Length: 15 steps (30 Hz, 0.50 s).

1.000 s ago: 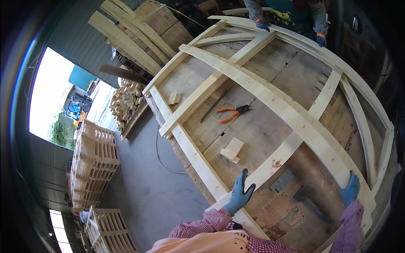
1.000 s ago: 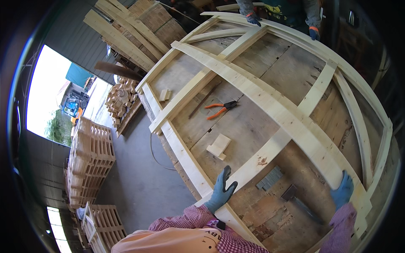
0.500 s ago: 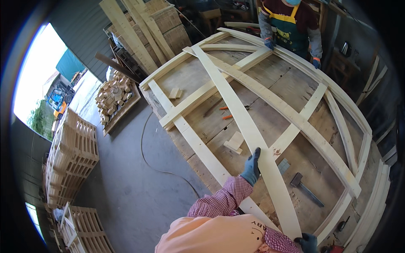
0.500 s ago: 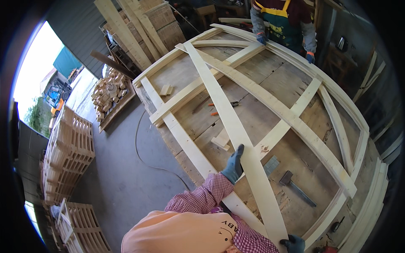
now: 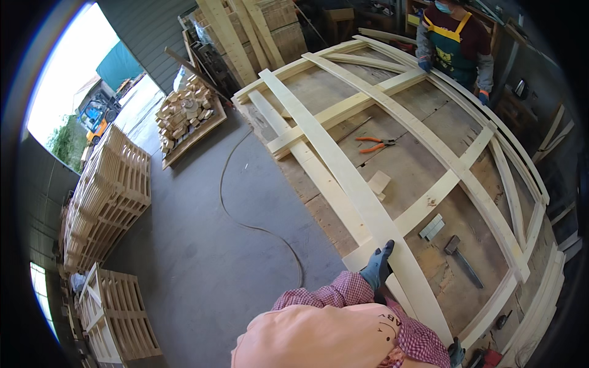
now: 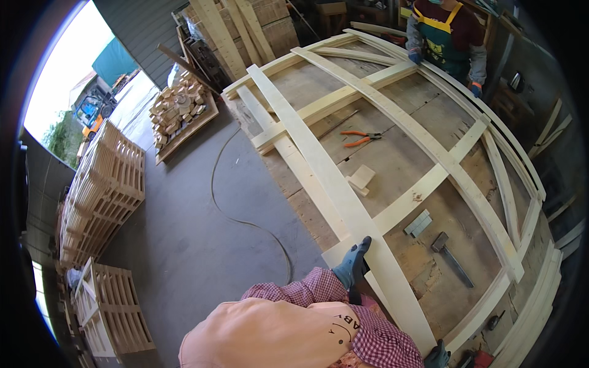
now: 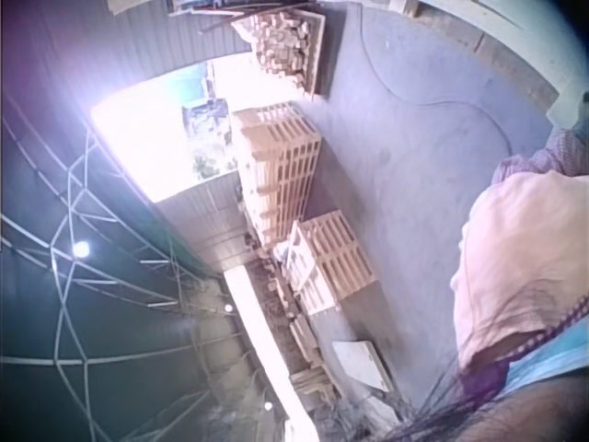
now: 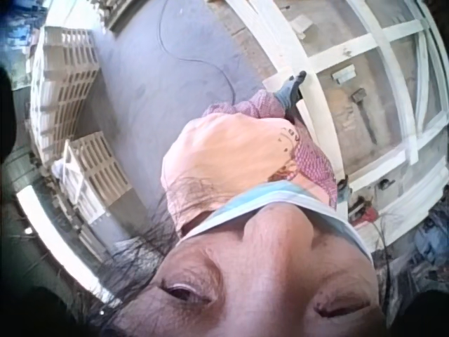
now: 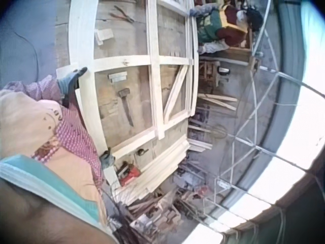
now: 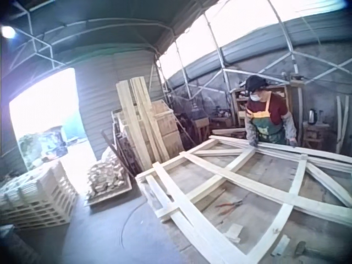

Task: The person assembles a wooden frame structure on a workbench. They position wooden planks and small blocks, then use a nail gun to fasten the pieces together. The person repeatedly aligns and secures multiple joints to build the frame.

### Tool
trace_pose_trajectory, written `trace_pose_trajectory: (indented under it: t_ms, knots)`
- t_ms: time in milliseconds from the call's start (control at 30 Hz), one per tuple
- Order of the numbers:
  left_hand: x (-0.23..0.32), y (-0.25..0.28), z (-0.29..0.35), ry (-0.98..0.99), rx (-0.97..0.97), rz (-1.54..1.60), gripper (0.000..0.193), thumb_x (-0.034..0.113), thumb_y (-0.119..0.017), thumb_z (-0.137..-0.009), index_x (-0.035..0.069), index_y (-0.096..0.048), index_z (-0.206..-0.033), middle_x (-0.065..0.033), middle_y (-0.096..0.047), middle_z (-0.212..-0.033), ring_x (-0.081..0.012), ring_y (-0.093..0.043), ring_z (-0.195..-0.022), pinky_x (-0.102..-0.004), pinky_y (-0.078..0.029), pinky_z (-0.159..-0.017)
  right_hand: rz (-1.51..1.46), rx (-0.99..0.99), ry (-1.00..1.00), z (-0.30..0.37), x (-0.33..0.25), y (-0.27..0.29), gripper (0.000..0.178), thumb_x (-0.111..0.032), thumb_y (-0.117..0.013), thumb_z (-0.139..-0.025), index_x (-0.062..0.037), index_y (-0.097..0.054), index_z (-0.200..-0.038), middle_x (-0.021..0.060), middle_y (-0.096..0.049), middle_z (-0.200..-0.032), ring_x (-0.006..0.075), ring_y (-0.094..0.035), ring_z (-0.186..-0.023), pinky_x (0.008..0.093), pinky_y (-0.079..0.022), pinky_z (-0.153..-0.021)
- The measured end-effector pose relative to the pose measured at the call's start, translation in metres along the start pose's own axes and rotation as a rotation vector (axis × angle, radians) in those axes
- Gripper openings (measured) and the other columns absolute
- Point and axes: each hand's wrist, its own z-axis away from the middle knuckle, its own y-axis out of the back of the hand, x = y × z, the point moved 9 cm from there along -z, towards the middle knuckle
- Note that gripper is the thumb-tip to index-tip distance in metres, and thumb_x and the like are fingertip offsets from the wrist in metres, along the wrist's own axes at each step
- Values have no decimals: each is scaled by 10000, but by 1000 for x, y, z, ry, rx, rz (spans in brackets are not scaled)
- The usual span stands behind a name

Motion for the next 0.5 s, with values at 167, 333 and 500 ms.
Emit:
trace_pose_trajectory:
  t_ms: [167, 333, 500]
  knots:
    - [21, 45, -31, -145, 54, -131, 494, 455, -515, -908, 24, -509, -1148, -107, -607, -1009, -219, -609, -863, -339, -511, -748, 97, 6, 16, -4, 11, -50, 503, -230, -618, -770, -163, -522, -1260, 147, -608, -924, 316, -577, -897, 422, -431, -835]
    - [53, 82, -37, -216, 66, -120, 481, 423, -539, -901, 29, -489, -1173, -115, -599, -1025, -244, -607, -875, -372, -525, -739, 123, -67, 20, -11, -56, -51, 339, -219, -526, -877, -210, -581, -1212, 107, -628, -948, 298, -575, -897, 403, -416, -875]
    - [72, 76, -37, -188, 64, 52, 502, 387, -624, -859, 69, -469, -1216, -102, -580, -1081, -285, -597, -899, -454, -537, -725, 139, -73, 74, -6, -92, -43, 592, -321, -601, -819, -226, -412, -1371, 117, -615, -960, 292, -555, -955, 431, -389, -910]
